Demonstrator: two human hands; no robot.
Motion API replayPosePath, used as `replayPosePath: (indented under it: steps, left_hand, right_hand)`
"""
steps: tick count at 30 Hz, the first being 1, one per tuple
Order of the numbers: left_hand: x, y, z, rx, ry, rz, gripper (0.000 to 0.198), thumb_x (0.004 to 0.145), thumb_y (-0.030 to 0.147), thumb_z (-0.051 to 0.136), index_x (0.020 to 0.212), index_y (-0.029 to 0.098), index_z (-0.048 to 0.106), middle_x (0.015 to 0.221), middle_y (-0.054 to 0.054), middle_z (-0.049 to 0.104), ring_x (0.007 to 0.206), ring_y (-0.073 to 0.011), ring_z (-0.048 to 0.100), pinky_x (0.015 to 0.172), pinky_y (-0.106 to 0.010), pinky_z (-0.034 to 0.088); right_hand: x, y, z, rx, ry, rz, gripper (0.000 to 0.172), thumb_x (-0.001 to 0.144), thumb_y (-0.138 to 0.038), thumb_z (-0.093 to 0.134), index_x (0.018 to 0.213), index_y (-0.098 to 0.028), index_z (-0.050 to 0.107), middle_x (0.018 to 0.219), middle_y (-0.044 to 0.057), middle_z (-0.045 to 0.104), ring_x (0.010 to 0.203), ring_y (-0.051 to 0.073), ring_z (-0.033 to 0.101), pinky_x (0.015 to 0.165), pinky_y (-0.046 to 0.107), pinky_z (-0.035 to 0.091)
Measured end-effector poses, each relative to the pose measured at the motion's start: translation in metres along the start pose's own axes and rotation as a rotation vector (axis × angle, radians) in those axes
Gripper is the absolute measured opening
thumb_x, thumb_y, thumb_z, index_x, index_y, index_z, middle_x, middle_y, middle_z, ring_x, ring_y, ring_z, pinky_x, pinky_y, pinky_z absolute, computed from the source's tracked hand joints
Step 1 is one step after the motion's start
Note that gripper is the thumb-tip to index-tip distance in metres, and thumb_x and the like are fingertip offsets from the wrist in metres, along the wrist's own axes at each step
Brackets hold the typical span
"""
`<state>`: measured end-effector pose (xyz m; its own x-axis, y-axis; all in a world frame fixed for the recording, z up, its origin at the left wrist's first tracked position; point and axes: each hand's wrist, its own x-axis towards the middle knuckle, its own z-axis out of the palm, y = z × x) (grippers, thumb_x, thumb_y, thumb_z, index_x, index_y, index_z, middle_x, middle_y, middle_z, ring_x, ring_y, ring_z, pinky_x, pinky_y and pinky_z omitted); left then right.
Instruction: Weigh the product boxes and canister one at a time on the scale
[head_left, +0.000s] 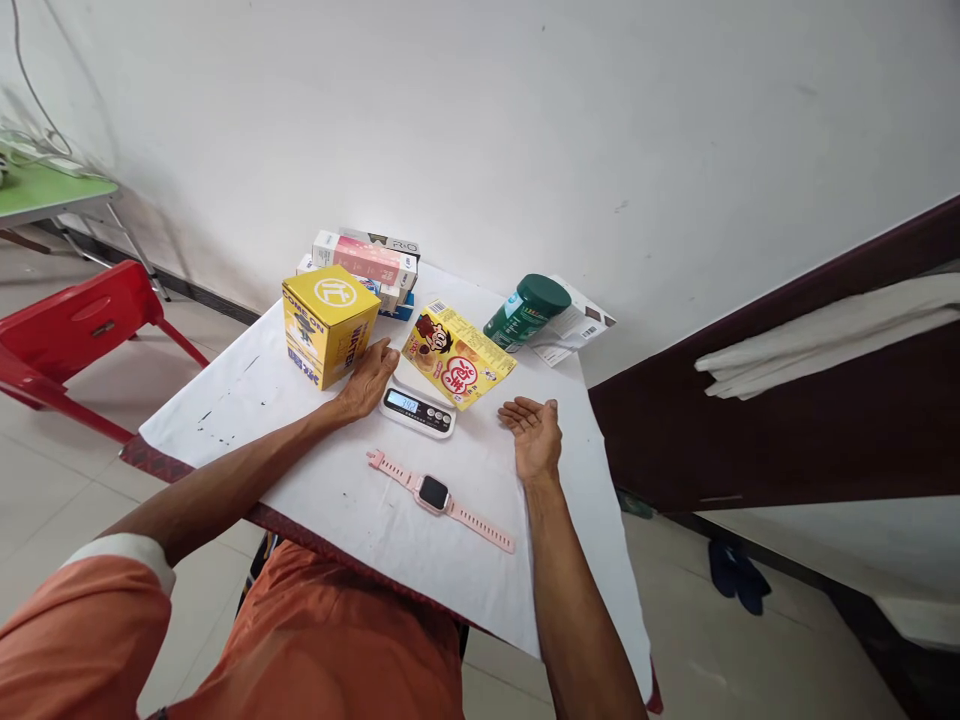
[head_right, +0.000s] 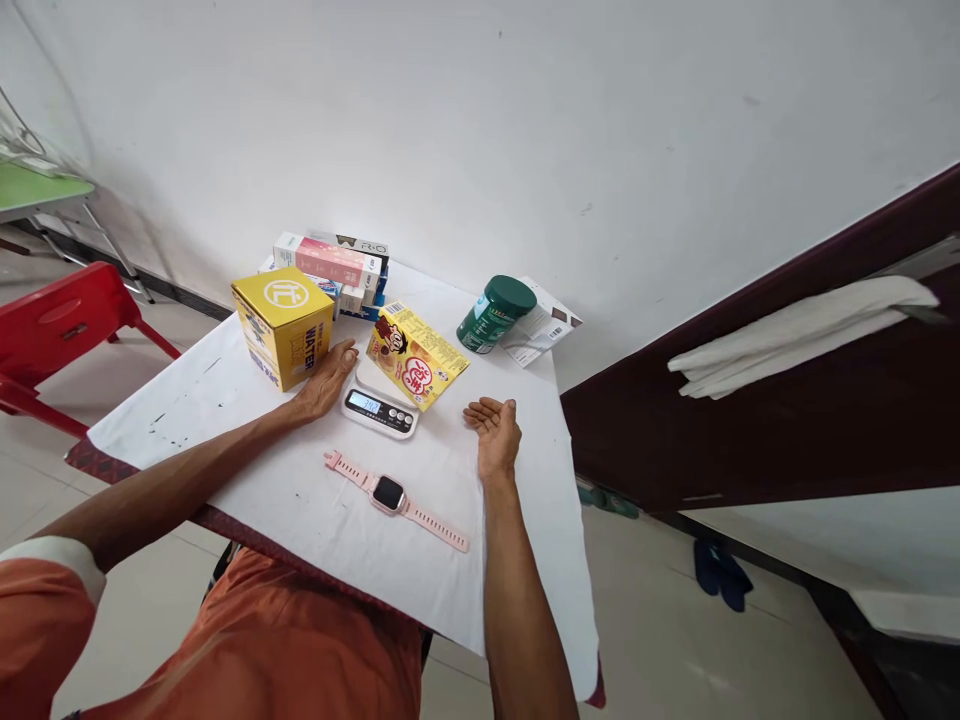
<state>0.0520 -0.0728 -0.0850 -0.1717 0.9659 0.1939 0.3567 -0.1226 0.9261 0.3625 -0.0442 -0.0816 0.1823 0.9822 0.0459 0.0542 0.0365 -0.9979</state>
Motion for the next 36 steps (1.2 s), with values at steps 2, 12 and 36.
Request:
replayPosePath:
  steps: [2,12,36]
  left_hand:
    - [0.0,0.001,-0.001,-0.003,-0.019,-0.009,0.084,0.099,0.077,0.029,0.149,0.013,0.053,0.146,-0.022,0.061,0.145,-0.0343,0.054,0.125,-0.055,0.038]
    - [0.001,-0.003,0.001,-0.021,-0.001,0.0,0.079,0.1,0.074,0.032,0.146,0.015,0.057,0.143,-0.021,0.064,0.143,-0.0335,0.055,0.124,-0.052,0.039]
    - [-0.002,0.003,0.002,-0.011,-0.066,-0.05,0.063,0.107,0.057,0.029,0.151,0.014,0.042,0.149,-0.019,0.056,0.145,-0.0287,0.05,0.127,-0.049,0.032]
  right_hand:
    - [0.0,0.0,0.001,0.02,0.02,0.014,0.07,0.08,-0.089,0.05,0.093,-0.022,0.064,0.085,0.01,0.072,0.082,0.026,0.074,0.078,0.041,0.06]
    - [-0.004,0.003,0.005,0.09,0.047,0.027,0.067,0.077,-0.085,0.064,0.091,-0.019,0.069,0.085,0.008,0.073,0.078,0.022,0.072,0.076,0.037,0.06]
    - [0.047,-0.111,0.085,-0.313,0.023,-0.294,0.058,0.07,-0.051,0.081,0.115,-0.016,0.07,0.108,0.011,0.078,0.09,0.028,0.075,0.07,0.038,0.063]
